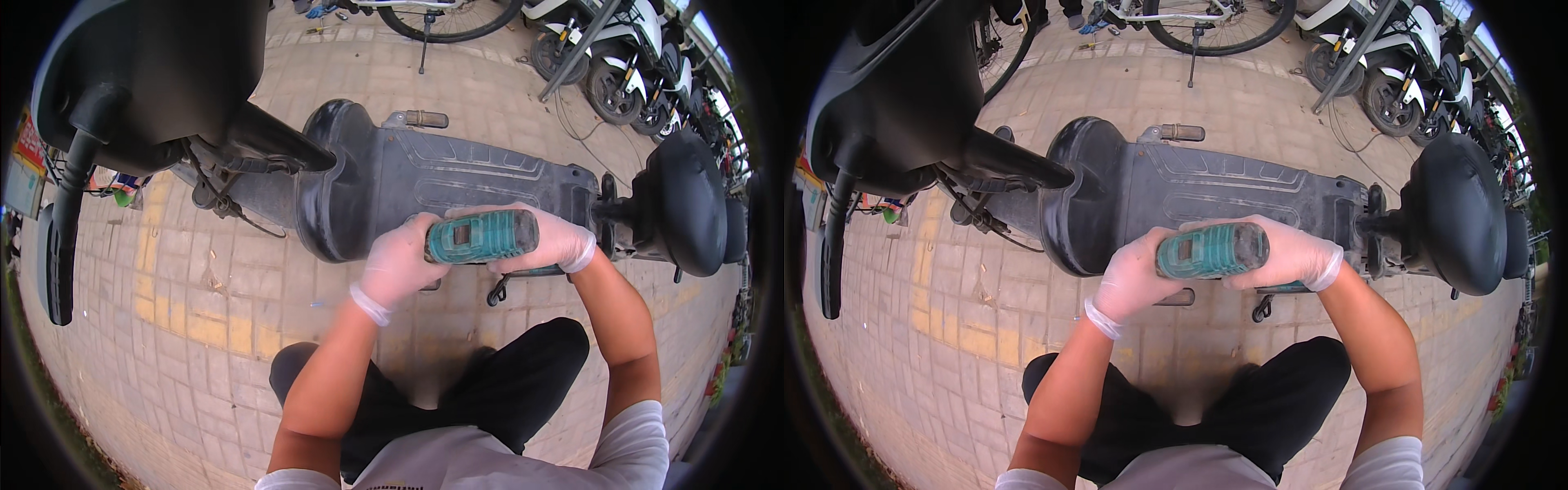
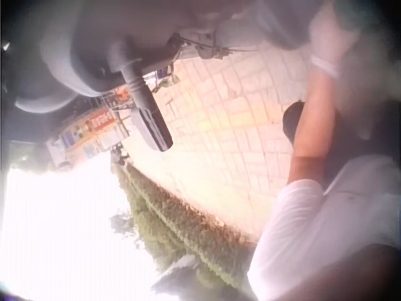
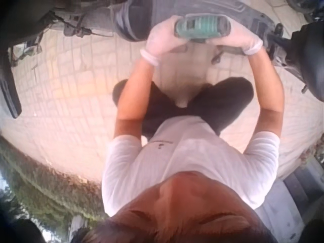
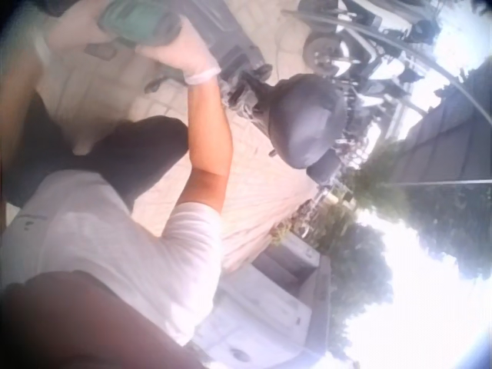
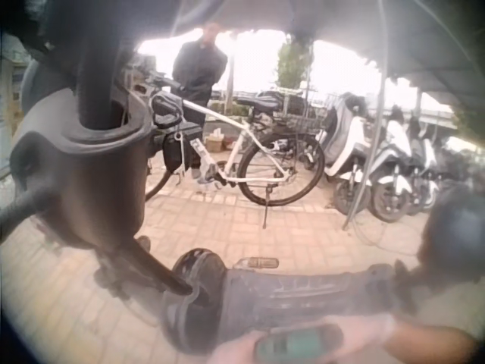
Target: The person uses a cordless drill to remove screws from the floorboard of an electric scooter, then lifts the floorboard to expose the battery. They retrieve a battery tester, connect it to the battery terminals, and observe the gauge. After testing, they use the drill to reinstall screws and secure the floorboard back in place.
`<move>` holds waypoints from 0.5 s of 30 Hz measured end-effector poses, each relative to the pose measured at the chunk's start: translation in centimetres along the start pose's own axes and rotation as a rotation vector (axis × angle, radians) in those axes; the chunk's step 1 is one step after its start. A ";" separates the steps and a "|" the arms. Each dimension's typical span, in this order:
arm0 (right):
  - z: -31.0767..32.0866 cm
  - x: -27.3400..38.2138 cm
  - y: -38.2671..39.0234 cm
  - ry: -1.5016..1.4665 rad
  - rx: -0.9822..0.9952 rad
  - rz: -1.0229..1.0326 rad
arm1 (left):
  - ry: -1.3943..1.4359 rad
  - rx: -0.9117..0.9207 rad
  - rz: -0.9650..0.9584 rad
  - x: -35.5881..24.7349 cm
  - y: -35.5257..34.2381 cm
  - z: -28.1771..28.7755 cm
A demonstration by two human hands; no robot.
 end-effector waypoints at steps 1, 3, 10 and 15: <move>0.0 0.2 0.1 -0.027 -0.034 -0.011 | -0.030 -0.062 0.010 -0.2 -0.2 0.1; -0.3 0.2 0.4 -0.066 -0.118 -0.086 | -0.065 -0.219 -0.009 -0.6 -0.4 0.4; 0.6 1.8 -0.7 0.061 -0.406 -0.206 | -0.133 -0.373 0.095 0.7 -1.0 0.1; 4.4 5.1 -4.7 0.086 -0.567 -0.085 | -0.404 -0.018 0.125 1.8 0.0 -3.2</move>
Point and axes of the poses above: each hand's wrist, its own y-axis away from the middle knuckle, its own z-axis out of the back of the hand, x = y × z, the point moved 6 cm from there along -y, towards the middle knuckle, and after that the axes turned 14 degrees about -y, right-handed, at the moved point
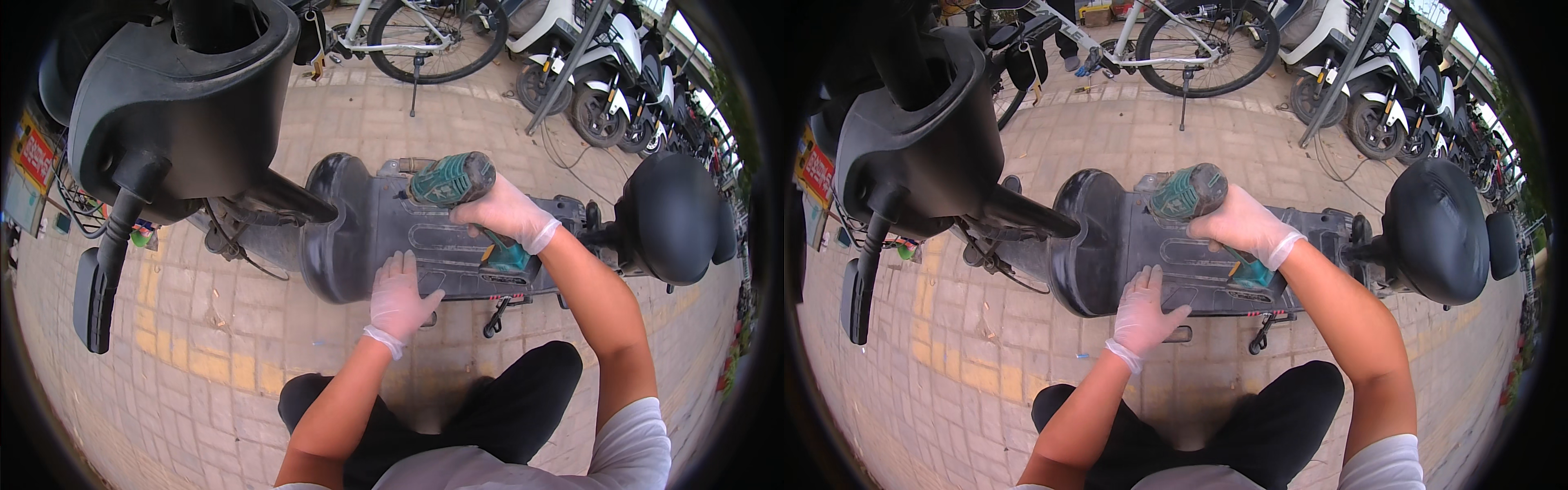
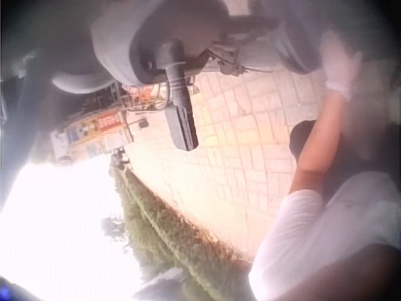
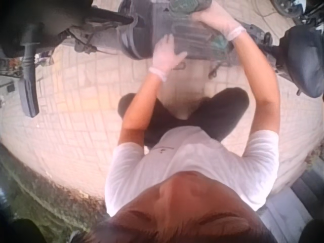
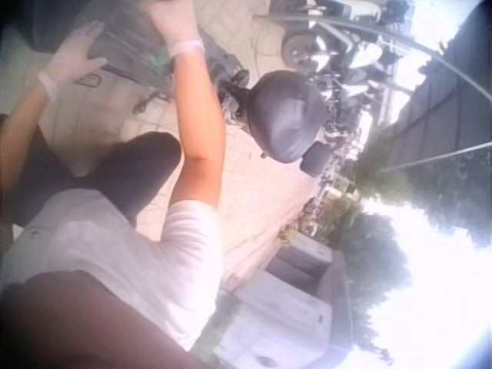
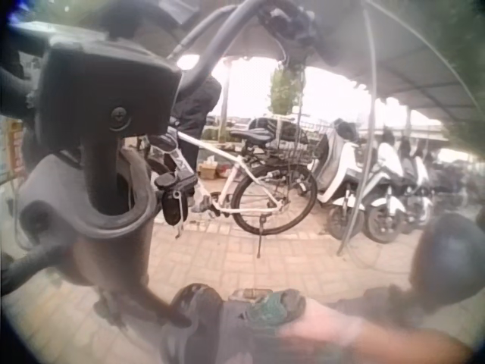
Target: The person uses a cordless drill to remove screws from the floorboard of an electric scooter, then lifts the floorboard to expose the battery. They retrieve a battery tester, connect it to the battery terminals, and observe the gauge. After testing, they use the drill to reinstall screws and secure the floorboard back in place.
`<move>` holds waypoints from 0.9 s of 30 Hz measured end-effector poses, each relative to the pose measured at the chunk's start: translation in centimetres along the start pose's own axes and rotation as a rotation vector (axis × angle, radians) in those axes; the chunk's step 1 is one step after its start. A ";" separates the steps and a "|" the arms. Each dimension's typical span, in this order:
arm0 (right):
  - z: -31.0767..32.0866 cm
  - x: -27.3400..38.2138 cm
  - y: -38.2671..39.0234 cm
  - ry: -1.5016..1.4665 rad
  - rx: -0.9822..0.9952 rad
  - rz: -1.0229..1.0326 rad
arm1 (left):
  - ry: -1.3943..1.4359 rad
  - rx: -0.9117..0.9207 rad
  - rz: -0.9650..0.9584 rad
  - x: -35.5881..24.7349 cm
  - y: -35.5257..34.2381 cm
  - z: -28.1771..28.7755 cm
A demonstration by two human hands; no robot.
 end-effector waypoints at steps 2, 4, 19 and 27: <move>-0.2 0.6 -1.5 0.048 -0.011 -0.024 | 0.027 0.106 -0.034 0.0 -0.1 -0.6; -0.4 1.2 -1.6 0.000 0.020 -0.001 | 0.188 -0.138 0.055 1.1 -0.7 1.6; -2.3 1.2 4.8 0.631 0.657 0.363 | 0.677 0.186 -0.242 -0.4 -1.7 4.1; 1.0 0.0 -1.9 0.431 0.087 0.124 | -0.048 0.094 0.036 1.4 -1.7 -0.2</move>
Point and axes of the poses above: each hand's wrist, its own y-axis away from the middle knuckle, its own z-axis out of the back of the hand, x = y × z, the point moved 6 cm from there along -y, towards the middle knuckle, and after that the axes turned 14 degrees about -y, right-handed, at the moved point
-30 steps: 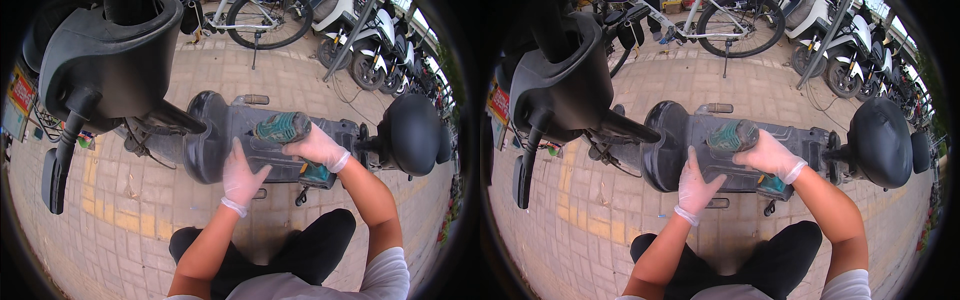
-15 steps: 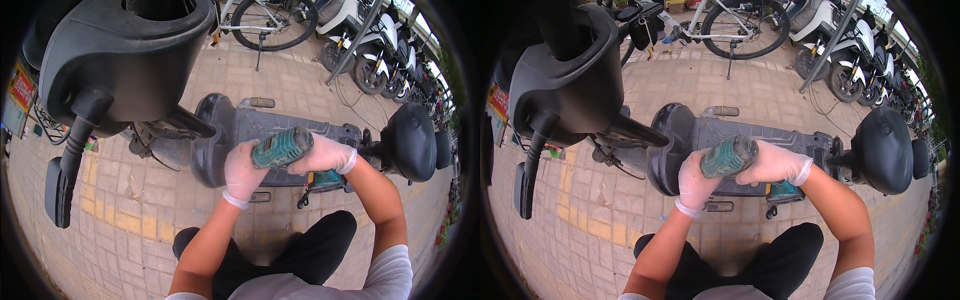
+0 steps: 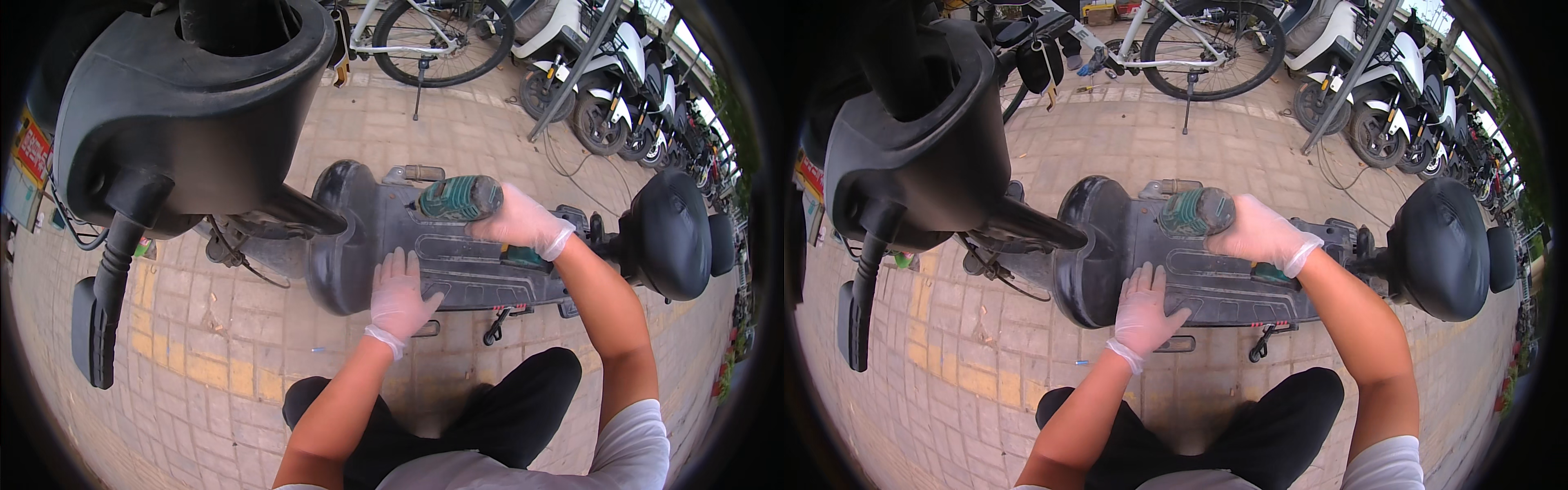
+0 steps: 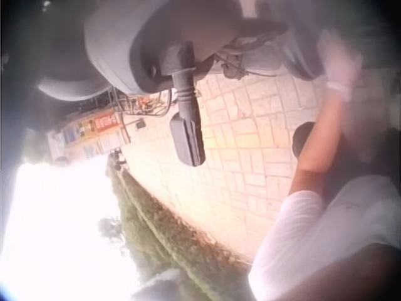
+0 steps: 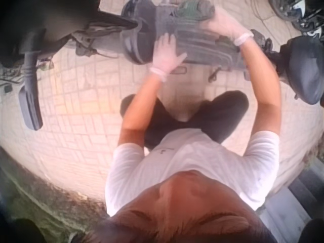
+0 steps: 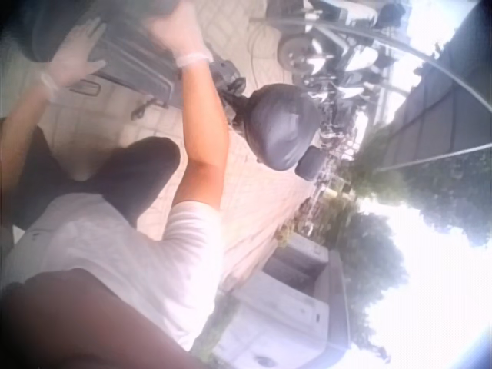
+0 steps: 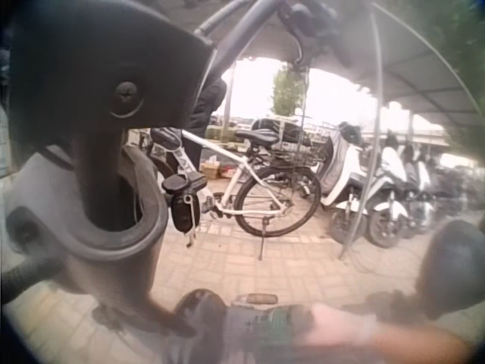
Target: The person uses a cordless drill to remove screws from the floorboard of an electric scooter, then lifts the floorboard to expose the battery. They retrieve a battery tester, connect it to the battery terminals, and observe the gauge. After testing, they use the drill to reinstall screws and secure the floorboard back in place.
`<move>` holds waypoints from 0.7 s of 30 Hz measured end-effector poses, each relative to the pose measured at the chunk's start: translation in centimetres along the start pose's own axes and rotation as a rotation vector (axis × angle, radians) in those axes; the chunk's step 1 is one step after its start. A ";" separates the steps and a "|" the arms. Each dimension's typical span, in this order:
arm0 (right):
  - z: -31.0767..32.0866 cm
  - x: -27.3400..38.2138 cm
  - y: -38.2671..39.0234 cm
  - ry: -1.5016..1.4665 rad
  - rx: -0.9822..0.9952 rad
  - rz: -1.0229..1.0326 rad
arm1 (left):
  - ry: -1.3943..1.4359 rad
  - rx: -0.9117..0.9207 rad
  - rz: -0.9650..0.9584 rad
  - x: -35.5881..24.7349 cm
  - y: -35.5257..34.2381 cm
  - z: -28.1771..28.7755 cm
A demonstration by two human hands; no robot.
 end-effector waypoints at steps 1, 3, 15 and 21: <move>-0.2 -0.1 -0.7 -0.089 -0.016 -0.032 | -0.101 0.051 -0.052 -0.5 0.1 -0.9; -0.7 -0.3 -2.0 -0.274 -0.055 -0.115 | -0.267 0.182 -0.110 -1.1 0.2 -2.7; -1.2 -0.6 -4.3 -0.219 -0.107 -0.111 | -0.239 0.162 -0.119 -1.2 0.1 -3.4; -1.2 0.9 -5.3 -0.172 -0.046 -0.138 | -0.265 0.165 -0.114 -1.3 0.1 -3.3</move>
Point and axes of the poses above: each hand's wrist, its own y-axis away from the middle knuckle, its own z-axis out of the back of the hand, x = y × z, the point moved 6 cm from there along -y, towards the middle knuckle, and after that the axes turned 14 degrees about -y, right-handed, at the moved point
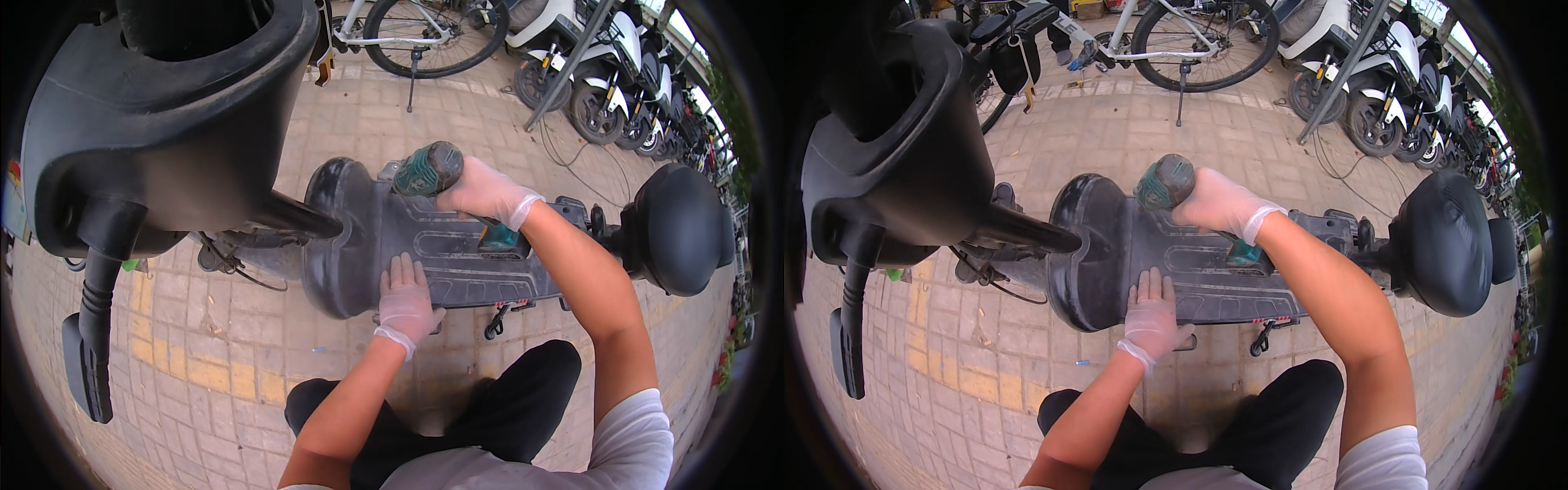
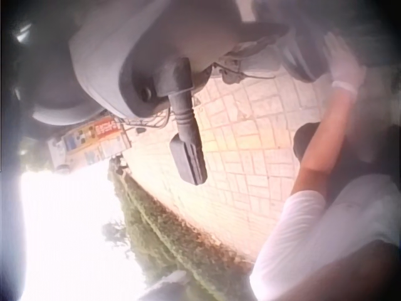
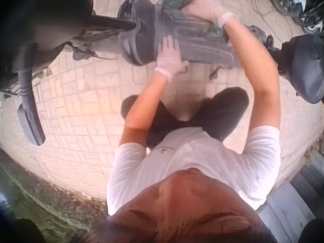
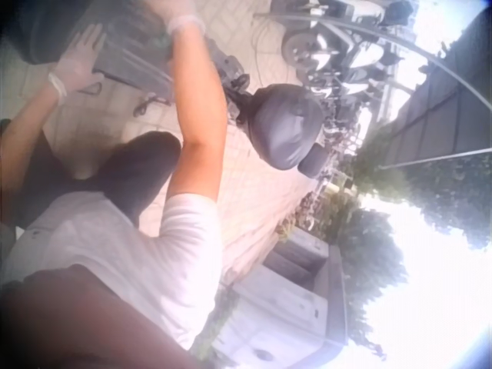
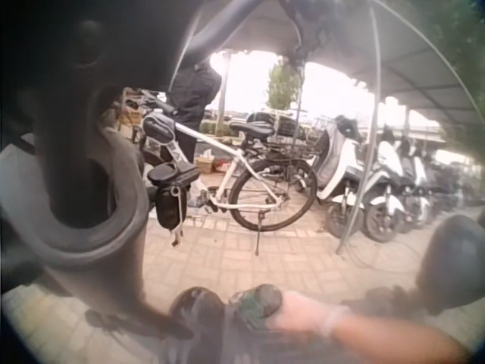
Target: The person uses a cordless drill to remove screws from the floorboard of an electric scooter, then lifts the floorboard to expose the battery. They retrieve a battery tester, connect it to the battery terminals, and observe the gauge. After testing, they use the drill to reinstall screws and secure the floorboard back in place.
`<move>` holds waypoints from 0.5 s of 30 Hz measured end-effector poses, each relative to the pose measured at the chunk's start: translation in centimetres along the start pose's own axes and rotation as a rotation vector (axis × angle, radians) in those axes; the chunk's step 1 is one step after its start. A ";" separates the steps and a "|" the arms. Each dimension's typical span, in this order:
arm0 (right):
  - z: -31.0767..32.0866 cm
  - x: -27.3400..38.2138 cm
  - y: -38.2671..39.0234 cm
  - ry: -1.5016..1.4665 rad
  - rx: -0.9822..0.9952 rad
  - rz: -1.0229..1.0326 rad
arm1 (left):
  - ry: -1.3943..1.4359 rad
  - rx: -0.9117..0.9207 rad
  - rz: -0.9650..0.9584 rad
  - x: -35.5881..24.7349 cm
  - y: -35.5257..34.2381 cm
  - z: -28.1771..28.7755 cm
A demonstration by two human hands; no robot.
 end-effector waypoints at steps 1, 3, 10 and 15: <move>0.0 0.8 -0.3 0.043 0.018 0.002 | 0.020 0.003 0.001 0.0 -0.1 0.1; 0.3 2.3 -1.1 0.200 0.063 -0.009 | 0.019 0.005 -0.002 -0.1 0.0 0.3; 0.4 4.0 -4.2 0.352 0.180 -0.026 | 0.152 -0.067 0.023 0.0 0.9 0.9; 0.3 4.1 -3.7 0.390 0.158 -0.013 | 0.148 -0.127 0.015 -0.3 1.5 1.3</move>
Point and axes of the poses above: each hand's wrist, its own y-axis away from the middle knuckle, its own z-axis out of the back of the hand, x = y × z, the point moved 6 cm from there along -y, towards the middle knuckle, and after that the axes turned 14 degrees about -y, right-handed, at the moved point
